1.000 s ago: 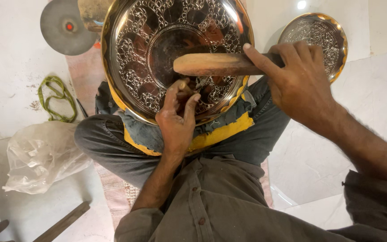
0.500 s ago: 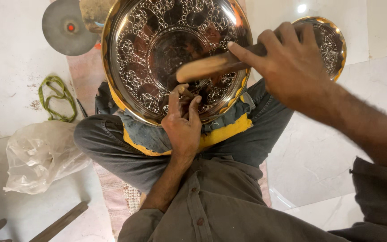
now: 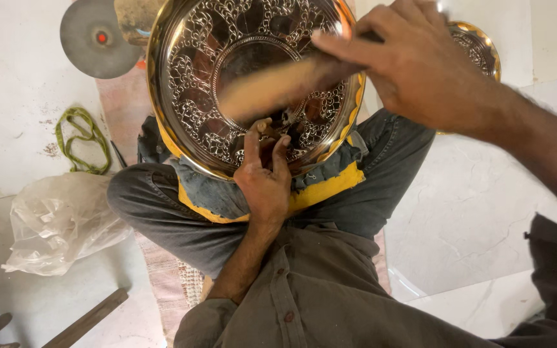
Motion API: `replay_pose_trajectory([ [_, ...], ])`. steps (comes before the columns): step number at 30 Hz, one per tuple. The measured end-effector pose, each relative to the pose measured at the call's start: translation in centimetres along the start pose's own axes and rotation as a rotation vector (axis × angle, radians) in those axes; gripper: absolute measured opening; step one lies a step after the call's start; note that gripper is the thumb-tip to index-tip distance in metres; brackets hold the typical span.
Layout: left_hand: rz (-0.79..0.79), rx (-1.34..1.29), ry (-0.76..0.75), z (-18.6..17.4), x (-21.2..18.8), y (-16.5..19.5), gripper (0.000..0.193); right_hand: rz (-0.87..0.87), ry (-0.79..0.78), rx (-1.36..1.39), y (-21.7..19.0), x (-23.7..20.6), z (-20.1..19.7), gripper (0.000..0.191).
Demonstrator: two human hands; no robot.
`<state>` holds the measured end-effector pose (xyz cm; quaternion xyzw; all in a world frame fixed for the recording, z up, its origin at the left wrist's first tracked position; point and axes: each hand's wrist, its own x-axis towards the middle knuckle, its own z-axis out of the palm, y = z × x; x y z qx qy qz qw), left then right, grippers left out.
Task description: The person uses a hammer and chisel to engrave a decorative pattern on a large metal plate. They hold the chisel with one hand and strike it with a hammer, working on the intricate design.
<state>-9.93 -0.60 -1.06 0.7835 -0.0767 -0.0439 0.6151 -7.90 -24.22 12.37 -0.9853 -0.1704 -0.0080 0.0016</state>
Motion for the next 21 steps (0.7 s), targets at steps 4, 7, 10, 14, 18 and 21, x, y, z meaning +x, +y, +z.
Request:
replay_pose_trajectory([
  [4,-0.046,0.012,0.024,0.05,-0.04,0.23,0.036,0.099,-0.138,0.222,0.78,-0.34,-0.11,0.064],
  [7,0.127,-0.011,0.044,-0.01,0.11,0.21,0.037,-0.015,-0.045,-0.094,0.92,-0.46,-0.11,0.062],
  [10,0.103,-0.060,0.031,-0.04,0.09,0.21,0.038,0.069,0.048,0.369,0.99,-0.46,-0.25,0.053],
  [14,-0.111,0.010,-0.016,-0.20,0.14,0.15,0.031,-0.038,-0.151,-0.242,1.00,-0.59,-0.43,0.068],
  [18,0.069,-0.041,0.002,-0.30,0.15,0.02,0.038,0.033,0.001,0.157,0.74,-0.59,0.02,0.058],
  [21,0.056,-0.046,-0.007,-0.36,0.23,-0.08,0.040,0.005,0.051,0.277,0.78,-0.51,0.50,0.066],
])
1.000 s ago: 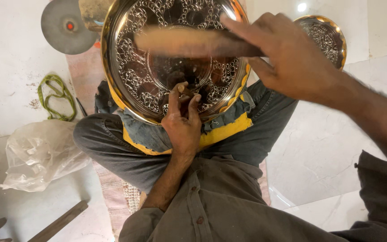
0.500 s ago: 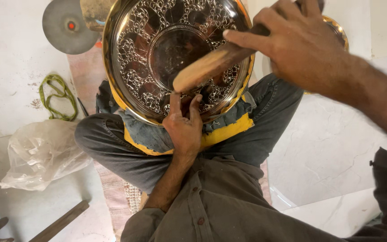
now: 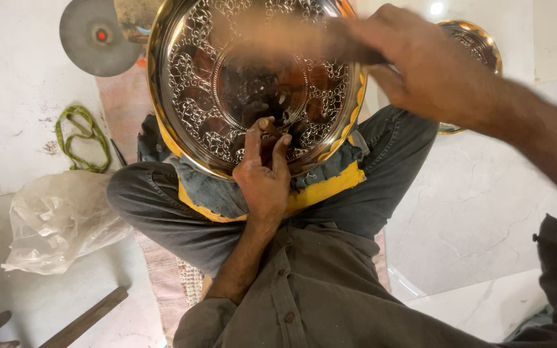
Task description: The person uses a hammer and chisel to engrave a decorative pattern on a large metal plate. They hold the chisel with one hand and strike it with a hammer, working on the intricate design.
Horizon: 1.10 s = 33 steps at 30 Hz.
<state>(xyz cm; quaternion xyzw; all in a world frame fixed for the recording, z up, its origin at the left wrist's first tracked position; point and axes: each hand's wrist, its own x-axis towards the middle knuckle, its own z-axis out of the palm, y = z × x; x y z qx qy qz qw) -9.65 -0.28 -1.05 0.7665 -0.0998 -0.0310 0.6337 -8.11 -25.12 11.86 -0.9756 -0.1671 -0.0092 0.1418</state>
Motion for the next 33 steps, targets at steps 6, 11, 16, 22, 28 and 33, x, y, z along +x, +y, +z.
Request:
replay_pose_trajectory([
  [6,0.009,0.013,-0.012,0.1,0.1,-0.1,0.038,0.131,-0.116,0.016,0.2,-0.3,0.4,0.062],
  [11,-0.027,0.005,-0.044,-0.1,0.1,-0.3,0.040,-0.105,-0.063,-0.659,-0.2,-0.5,0.5,0.065],
  [16,-0.022,0.023,-0.033,-0.3,0.1,-0.4,0.040,0.053,-0.131,-0.379,0.0,-0.7,0.6,0.068],
  [22,-0.010,0.028,-0.043,-0.3,0.3,-0.2,0.039,0.243,-0.086,0.081,0.5,-1.0,1.0,0.058],
  [28,-0.010,0.006,-0.066,-0.5,0.3,-0.5,0.039,0.250,-0.152,-0.059,0.0,-1.1,1.2,0.065],
  [33,-0.003,0.034,-0.060,-0.5,0.5,-0.7,0.039,0.016,-0.141,-0.471,0.3,-1.2,1.3,0.067],
])
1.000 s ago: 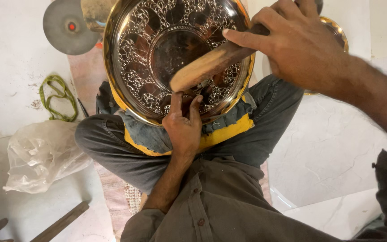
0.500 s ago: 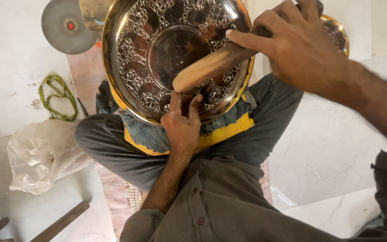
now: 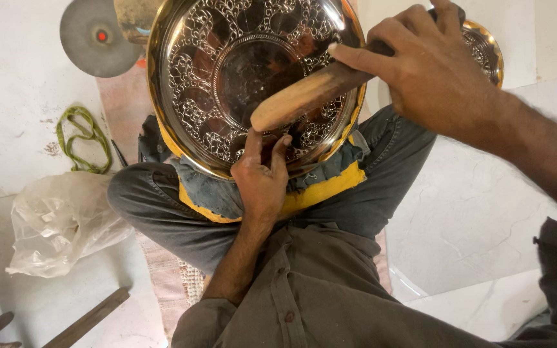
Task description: The person uses a hammer and chisel to engrave a decorative pattern on a large metal plate. They hold the chisel with one hand and strike it with a hammer, working on the intricate design.
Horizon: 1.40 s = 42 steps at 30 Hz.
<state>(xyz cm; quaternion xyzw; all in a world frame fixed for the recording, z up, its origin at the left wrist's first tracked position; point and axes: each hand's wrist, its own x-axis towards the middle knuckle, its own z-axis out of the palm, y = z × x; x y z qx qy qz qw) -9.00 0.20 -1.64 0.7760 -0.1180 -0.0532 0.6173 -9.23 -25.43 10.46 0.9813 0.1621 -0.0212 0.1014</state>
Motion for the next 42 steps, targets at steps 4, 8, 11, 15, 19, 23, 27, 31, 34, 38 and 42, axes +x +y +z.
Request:
replay_pose_trajectory([
  [4,-0.034,-0.001,-0.017,-0.1,0.0,0.1,0.038,0.251,-0.033,0.571,0.1,-0.1,0.2,0.061],
  [8,-0.036,0.004,-0.036,-0.3,0.1,0.2,0.042,-0.039,0.077,-0.232,-0.1,-0.2,-0.2,0.065],
  [11,0.097,-0.029,-0.004,-0.2,0.1,0.2,0.038,0.338,-0.117,0.725,-0.5,-0.1,-0.4,0.064],
  [15,0.038,0.040,-0.025,-0.3,0.2,0.3,0.036,0.077,0.061,0.059,-0.5,-0.2,-0.6,0.067],
  [19,-0.069,0.042,-0.045,-0.4,0.2,0.4,0.037,0.080,0.044,-0.015,-0.6,-0.2,-0.7,0.066],
  [23,0.069,0.002,0.004,-0.3,0.3,0.3,0.039,0.221,0.012,0.526,-0.8,-0.2,-0.7,0.059],
  [27,0.057,0.024,-0.019,-0.3,0.4,0.2,0.039,0.047,0.077,-0.029,-0.7,-0.4,-0.5,0.063],
  [31,-0.059,0.056,-0.054,-0.4,0.3,0.1,0.038,0.103,0.054,0.255,-0.5,-0.9,0.0,0.059],
  [34,-0.043,-0.026,-0.070,-0.4,0.3,-0.1,0.040,0.059,0.134,0.189,-0.4,-1.2,0.4,0.058],
  [38,0.067,-0.123,-0.068,-0.3,0.3,-0.4,0.042,0.187,0.002,0.380,-0.6,-1.4,0.3,0.060],
  [42,-0.019,-0.010,-0.071,-0.4,0.3,-0.5,0.043,0.160,0.137,0.310,-1.0,-1.4,-0.3,0.059],
])
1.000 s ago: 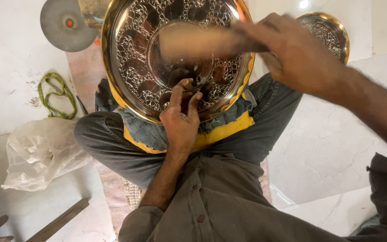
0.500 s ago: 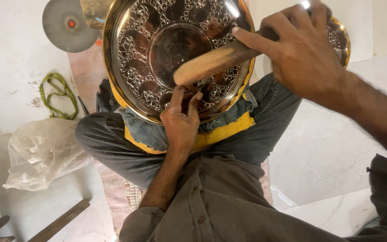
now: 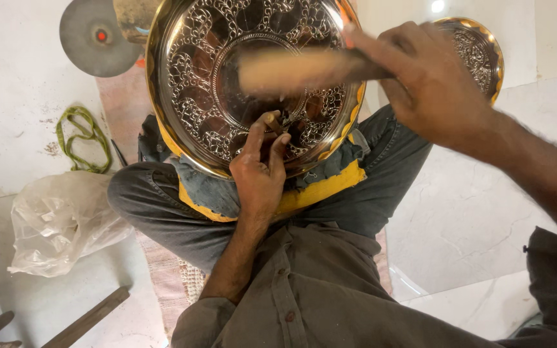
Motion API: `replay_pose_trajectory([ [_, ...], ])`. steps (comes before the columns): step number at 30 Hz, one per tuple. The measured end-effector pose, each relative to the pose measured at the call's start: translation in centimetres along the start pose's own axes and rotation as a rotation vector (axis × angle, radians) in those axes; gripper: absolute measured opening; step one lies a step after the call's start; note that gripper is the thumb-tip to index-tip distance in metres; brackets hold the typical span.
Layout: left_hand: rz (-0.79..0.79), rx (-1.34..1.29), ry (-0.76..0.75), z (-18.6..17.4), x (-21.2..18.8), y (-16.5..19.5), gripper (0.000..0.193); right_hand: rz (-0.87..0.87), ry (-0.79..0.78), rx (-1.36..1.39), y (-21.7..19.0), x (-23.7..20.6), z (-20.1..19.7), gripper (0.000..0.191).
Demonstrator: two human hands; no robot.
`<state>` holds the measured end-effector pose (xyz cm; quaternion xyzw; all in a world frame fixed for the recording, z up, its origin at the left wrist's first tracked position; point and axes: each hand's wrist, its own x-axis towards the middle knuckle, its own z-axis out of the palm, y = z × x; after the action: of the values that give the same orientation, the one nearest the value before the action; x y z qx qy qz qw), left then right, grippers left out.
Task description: The person uses a hammer and chisel to engrave a decorative pattern on a large metal plate. They hold the chisel with one hand and strike it with a hammer, working on the intricate design.
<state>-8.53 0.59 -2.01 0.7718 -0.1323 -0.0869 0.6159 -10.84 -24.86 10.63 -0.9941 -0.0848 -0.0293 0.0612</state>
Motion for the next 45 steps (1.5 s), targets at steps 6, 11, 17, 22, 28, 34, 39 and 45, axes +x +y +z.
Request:
replay_pose_trajectory([
  [6,0.008,0.011,-0.004,-0.1,0.1,0.4,0.040,-0.070,0.057,-0.205,-0.5,-0.2,-0.7,0.057],
  [11,0.100,-0.062,0.002,-0.2,0.1,0.3,0.040,0.004,-0.095,-0.093,-0.5,-0.6,-0.5,0.054],
  [17,0.056,-0.039,0.023,-0.1,-0.1,0.1,0.038,-0.086,-0.075,-0.398,-0.7,-1.6,0.0,0.065],
  [22,0.056,-0.013,0.005,-0.1,0.0,0.1,0.040,-0.089,-0.062,-0.423,-0.9,-1.9,0.0,0.062],
  [28,0.041,-0.033,0.011,-0.2,0.1,0.4,0.039,0.013,0.015,-0.017,-1.0,-1.3,-1.6,0.059],
  [34,-0.057,0.015,-0.037,-0.4,0.1,0.7,0.036,-0.141,0.003,-0.331,-1.1,-0.5,-2.4,0.065],
  [39,0.038,-0.022,0.010,-0.3,0.2,0.6,0.038,0.002,-0.040,0.104,-1.4,-0.3,-2.2,0.063],
  [45,0.034,0.021,0.025,-0.2,0.1,0.5,0.036,-0.076,0.026,-0.277,-1.5,-0.8,-2.0,0.060],
])
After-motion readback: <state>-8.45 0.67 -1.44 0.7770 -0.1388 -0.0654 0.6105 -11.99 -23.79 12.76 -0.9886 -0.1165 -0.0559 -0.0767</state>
